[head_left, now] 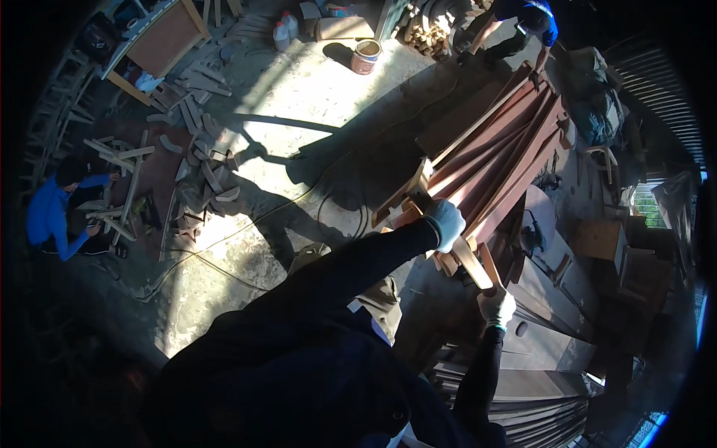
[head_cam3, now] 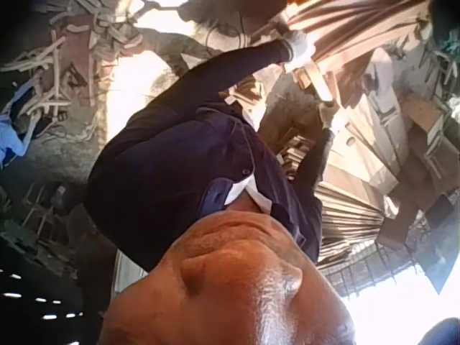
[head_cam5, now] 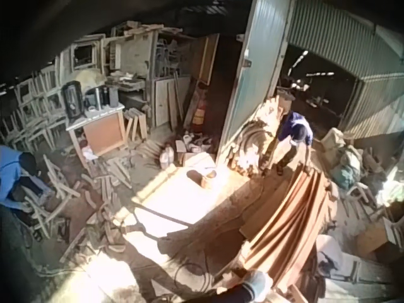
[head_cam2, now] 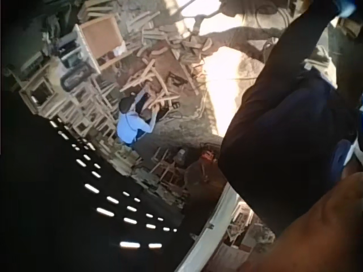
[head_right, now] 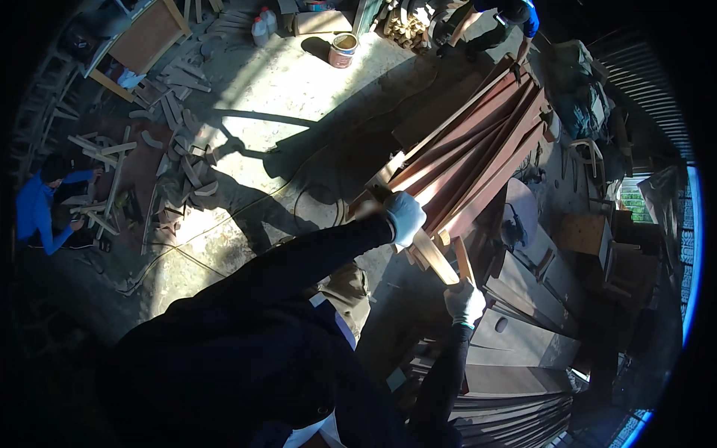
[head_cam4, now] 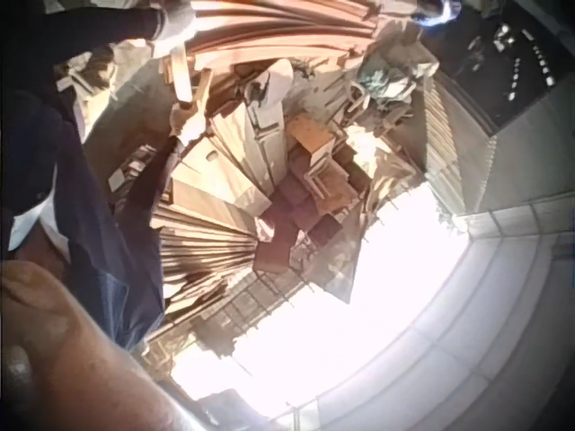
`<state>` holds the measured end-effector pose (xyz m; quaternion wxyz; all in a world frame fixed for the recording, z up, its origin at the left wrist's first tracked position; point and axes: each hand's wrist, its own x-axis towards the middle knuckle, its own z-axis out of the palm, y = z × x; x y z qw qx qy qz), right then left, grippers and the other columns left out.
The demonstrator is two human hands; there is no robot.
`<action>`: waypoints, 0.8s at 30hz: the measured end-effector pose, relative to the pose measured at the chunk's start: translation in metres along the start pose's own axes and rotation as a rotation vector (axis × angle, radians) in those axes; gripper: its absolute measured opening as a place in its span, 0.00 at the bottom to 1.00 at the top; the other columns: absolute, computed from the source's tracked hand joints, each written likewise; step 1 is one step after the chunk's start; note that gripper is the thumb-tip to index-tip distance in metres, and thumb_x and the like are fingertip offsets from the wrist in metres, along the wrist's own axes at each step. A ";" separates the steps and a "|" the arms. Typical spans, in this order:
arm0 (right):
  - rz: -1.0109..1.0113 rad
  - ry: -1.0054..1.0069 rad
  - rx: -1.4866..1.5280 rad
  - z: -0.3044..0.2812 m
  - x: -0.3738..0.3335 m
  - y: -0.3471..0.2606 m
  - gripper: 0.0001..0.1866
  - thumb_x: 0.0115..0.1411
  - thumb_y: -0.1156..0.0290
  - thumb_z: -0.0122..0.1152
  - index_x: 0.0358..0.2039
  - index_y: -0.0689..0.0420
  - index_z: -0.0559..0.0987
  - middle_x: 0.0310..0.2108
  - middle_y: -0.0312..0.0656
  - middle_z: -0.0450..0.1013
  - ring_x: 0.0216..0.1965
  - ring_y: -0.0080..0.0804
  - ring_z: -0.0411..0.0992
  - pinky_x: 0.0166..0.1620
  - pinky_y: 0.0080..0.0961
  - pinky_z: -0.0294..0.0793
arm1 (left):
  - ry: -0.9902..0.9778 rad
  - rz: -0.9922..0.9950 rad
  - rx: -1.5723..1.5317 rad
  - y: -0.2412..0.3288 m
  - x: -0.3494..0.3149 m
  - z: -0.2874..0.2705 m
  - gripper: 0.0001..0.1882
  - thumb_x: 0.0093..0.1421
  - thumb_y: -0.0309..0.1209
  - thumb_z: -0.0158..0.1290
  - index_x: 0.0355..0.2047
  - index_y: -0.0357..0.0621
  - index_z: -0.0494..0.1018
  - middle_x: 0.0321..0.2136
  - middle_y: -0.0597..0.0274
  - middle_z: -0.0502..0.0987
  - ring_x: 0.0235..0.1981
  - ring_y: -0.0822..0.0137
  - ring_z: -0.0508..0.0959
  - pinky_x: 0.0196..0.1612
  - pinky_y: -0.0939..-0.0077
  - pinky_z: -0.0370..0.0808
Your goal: The recorder sorts and moves various wooden components, including curved panels and frames, in a furniture manufacturing facility.
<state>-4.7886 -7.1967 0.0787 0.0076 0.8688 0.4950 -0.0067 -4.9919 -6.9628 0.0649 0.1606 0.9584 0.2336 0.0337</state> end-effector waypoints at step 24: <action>-0.049 -0.422 0.080 0.001 -0.460 -0.053 0.12 0.37 0.64 0.63 0.24 0.54 0.78 0.20 0.52 0.75 0.24 0.57 0.76 0.31 0.48 0.76 | -0.017 0.039 -0.064 0.182 -0.459 0.055 0.04 0.45 0.36 0.62 0.21 0.52 0.82 0.20 0.65 0.81 0.25 0.61 0.83 0.28 0.63 0.72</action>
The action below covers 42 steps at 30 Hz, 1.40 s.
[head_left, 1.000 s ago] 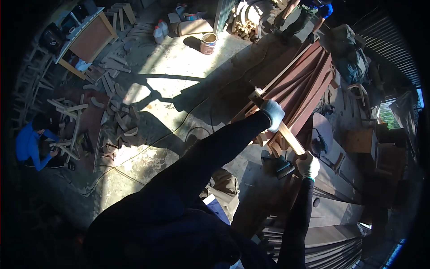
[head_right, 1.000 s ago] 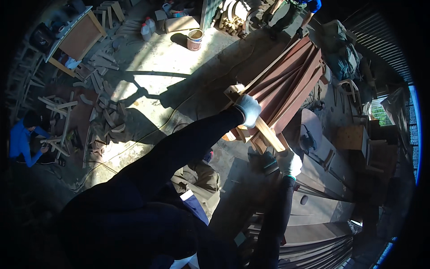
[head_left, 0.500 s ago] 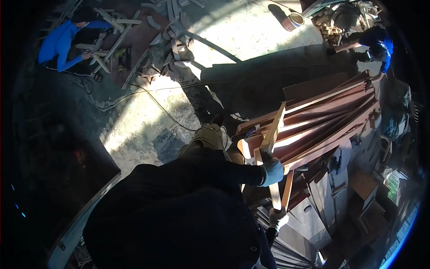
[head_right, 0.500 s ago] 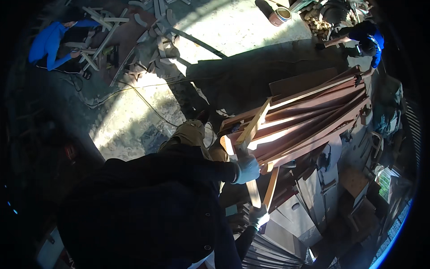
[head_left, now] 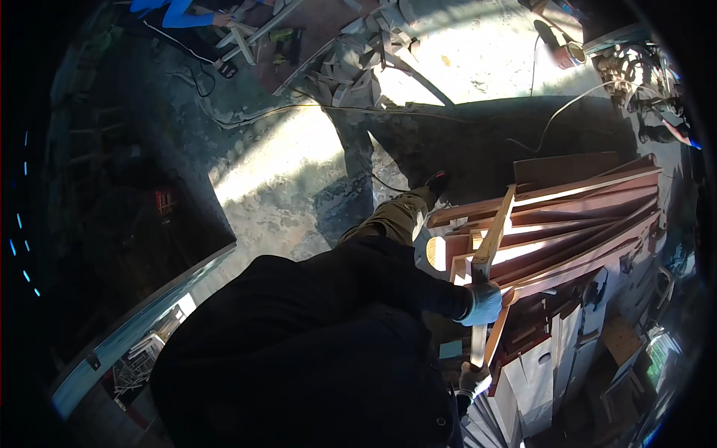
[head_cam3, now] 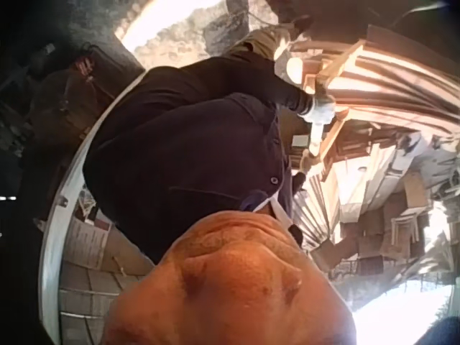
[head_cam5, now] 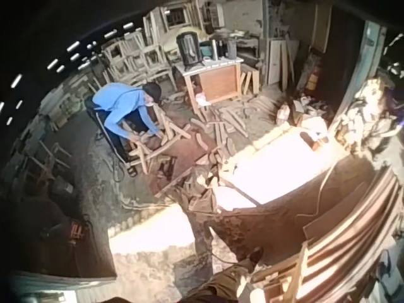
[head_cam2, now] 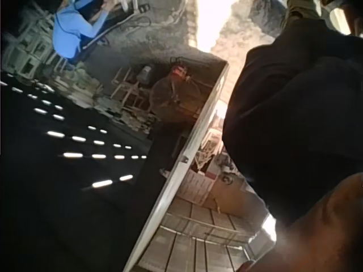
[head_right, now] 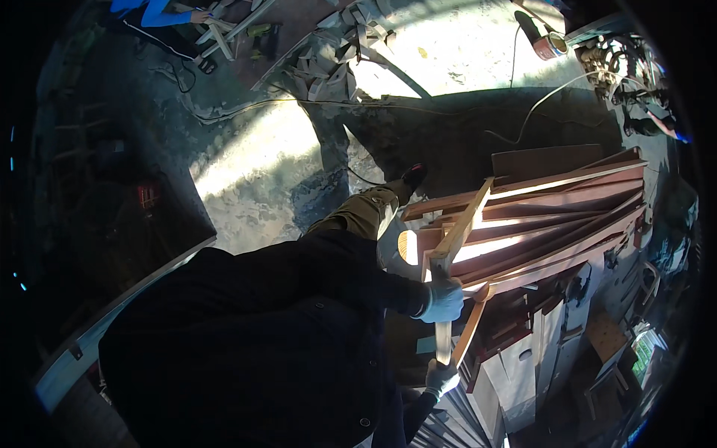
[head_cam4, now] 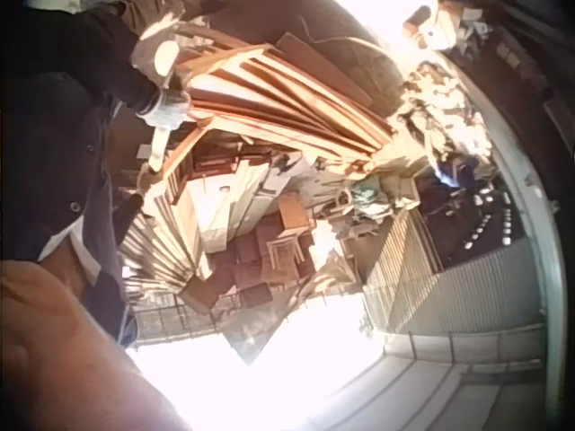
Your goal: The recorder sorts and moves various wooden components, including curved panels and frames, in a furniture manufacturing facility.
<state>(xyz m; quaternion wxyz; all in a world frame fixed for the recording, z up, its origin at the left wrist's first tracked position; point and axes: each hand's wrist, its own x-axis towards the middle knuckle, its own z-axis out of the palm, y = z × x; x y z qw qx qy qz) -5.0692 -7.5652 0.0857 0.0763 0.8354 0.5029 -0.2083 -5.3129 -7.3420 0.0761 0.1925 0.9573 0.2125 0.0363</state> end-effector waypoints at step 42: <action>0.117 0.107 0.024 0.111 -0.251 -0.191 0.18 0.38 0.66 0.72 0.32 0.56 0.78 0.29 0.48 0.78 0.35 0.52 0.78 0.42 0.45 0.77 | 0.074 0.097 0.087 0.017 -0.312 0.009 0.05 0.58 0.38 0.56 0.30 0.55 0.80 0.26 0.67 0.81 0.31 0.66 0.81 0.39 0.64 0.67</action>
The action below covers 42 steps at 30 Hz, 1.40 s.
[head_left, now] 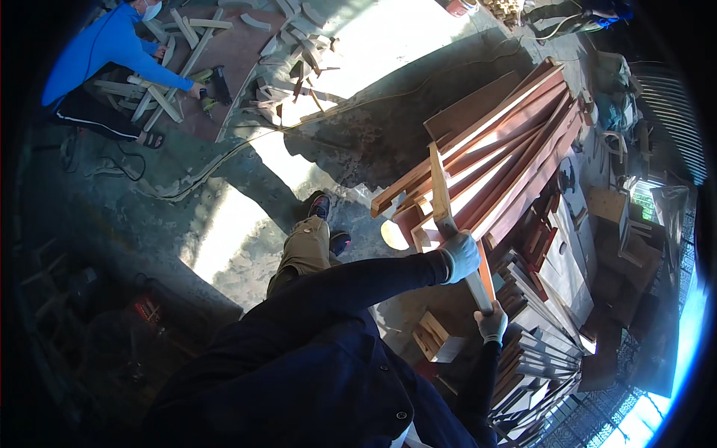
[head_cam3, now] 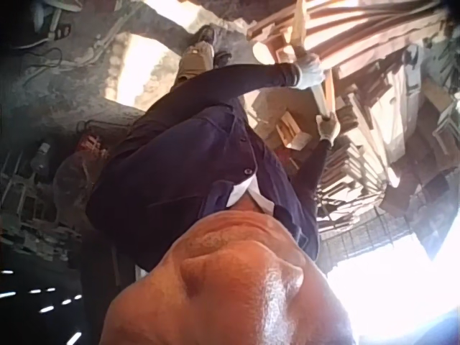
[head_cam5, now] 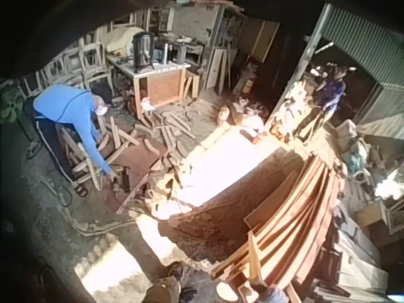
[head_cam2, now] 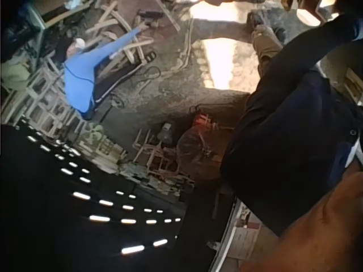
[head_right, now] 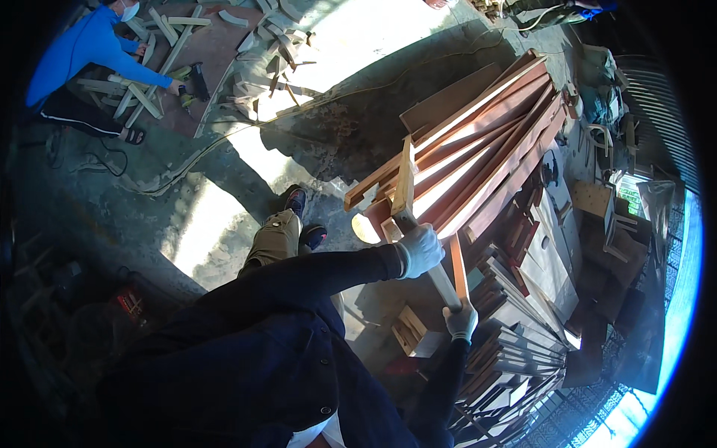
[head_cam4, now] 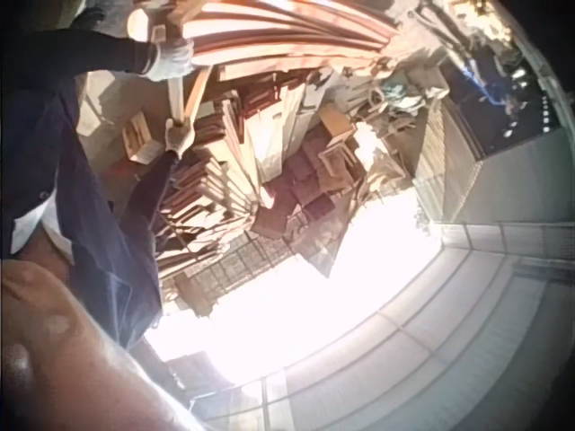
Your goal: The recorder sorts and moves various wooden components, including curved panels and frames, in a furniture manufacturing facility.
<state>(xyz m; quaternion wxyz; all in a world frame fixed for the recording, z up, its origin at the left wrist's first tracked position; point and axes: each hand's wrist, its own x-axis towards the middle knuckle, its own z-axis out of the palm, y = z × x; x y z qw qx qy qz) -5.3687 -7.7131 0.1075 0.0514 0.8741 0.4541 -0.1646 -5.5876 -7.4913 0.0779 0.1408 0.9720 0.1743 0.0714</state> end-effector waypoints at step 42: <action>0.089 0.226 -0.047 0.008 0.022 -0.106 0.06 0.54 0.63 0.59 0.28 0.48 0.81 0.28 0.48 0.80 0.35 0.52 0.79 0.41 0.47 0.76 | -0.173 -0.003 -0.019 -0.050 0.013 -0.024 0.13 0.49 0.43 0.62 0.31 0.51 0.84 0.30 0.57 0.85 0.34 0.56 0.85 0.35 0.59 0.80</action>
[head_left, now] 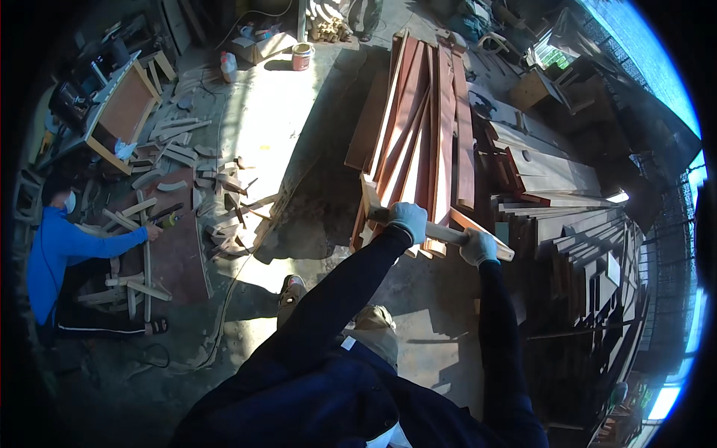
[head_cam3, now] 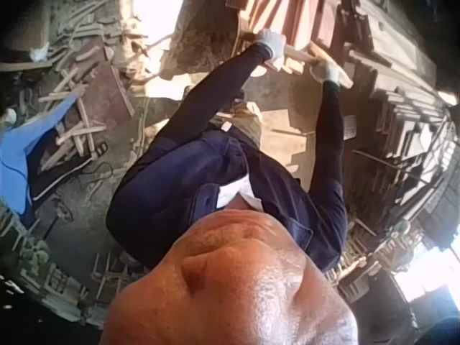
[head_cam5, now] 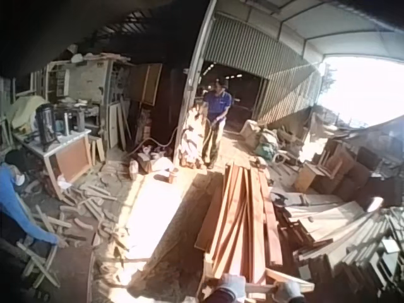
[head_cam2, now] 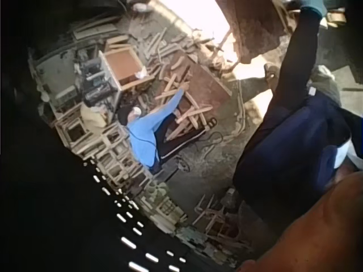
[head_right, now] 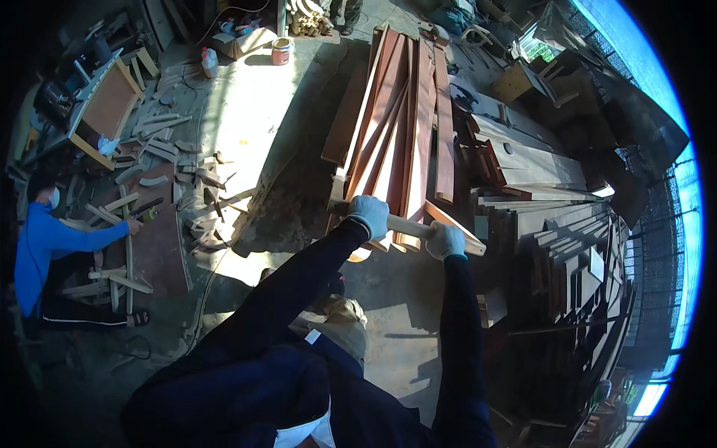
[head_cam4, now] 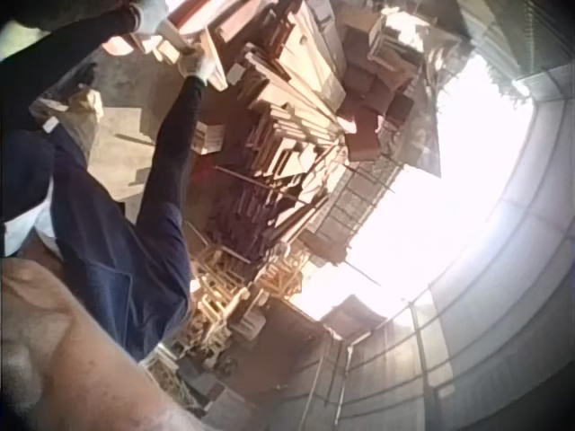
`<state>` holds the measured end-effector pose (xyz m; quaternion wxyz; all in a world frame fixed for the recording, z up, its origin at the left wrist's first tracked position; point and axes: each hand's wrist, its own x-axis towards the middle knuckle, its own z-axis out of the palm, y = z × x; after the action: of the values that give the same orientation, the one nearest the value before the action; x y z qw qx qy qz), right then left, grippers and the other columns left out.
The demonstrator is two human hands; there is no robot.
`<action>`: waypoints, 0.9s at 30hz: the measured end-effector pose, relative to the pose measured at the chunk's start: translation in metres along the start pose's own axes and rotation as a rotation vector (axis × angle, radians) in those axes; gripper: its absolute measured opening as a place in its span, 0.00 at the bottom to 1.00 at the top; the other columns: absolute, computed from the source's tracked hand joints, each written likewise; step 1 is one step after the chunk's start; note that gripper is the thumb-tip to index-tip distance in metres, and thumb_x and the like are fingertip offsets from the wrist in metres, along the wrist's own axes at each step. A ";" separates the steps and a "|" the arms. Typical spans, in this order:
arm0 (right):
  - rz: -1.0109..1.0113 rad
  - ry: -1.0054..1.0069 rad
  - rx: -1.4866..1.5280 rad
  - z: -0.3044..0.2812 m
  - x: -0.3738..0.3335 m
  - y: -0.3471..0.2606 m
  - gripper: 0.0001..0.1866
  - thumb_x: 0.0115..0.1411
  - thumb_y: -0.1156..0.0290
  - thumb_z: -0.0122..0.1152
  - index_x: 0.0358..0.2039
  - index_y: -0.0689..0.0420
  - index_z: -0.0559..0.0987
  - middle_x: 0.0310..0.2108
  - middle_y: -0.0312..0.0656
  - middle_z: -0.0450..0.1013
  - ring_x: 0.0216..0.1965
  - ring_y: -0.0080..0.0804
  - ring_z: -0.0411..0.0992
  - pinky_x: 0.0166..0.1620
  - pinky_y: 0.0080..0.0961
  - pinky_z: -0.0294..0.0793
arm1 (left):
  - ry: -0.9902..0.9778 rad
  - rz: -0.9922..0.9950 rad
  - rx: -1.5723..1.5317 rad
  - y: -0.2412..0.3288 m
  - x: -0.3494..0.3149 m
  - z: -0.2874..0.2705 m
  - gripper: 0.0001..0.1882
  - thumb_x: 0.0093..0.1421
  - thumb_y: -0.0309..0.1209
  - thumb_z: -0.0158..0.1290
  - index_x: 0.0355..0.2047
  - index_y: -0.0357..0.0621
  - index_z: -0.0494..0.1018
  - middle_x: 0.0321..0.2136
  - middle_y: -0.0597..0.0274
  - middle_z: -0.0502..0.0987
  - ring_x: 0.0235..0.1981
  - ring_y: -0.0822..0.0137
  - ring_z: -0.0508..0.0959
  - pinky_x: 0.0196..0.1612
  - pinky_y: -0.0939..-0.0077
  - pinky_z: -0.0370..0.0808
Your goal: The recorder sorts and moves various wooden components, including curved panels and frames, in a furniture manufacturing facility.
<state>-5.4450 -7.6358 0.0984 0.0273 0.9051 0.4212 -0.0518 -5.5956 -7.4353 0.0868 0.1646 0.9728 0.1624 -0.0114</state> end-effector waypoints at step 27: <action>-0.014 -0.021 0.091 0.045 -0.409 -0.240 0.05 0.50 0.71 0.54 0.28 0.54 0.77 0.24 0.53 0.76 0.31 0.60 0.76 0.35 0.54 0.74 | 0.021 0.031 -0.051 0.005 -0.450 0.052 0.07 0.50 0.38 0.60 0.27 0.53 0.84 0.25 0.63 0.83 0.32 0.59 0.84 0.36 0.59 0.74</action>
<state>-5.8938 -7.7965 0.1001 -0.0098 0.9018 0.4244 -0.0805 -6.0182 -7.5974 0.0732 0.1880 0.9707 0.1495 0.0056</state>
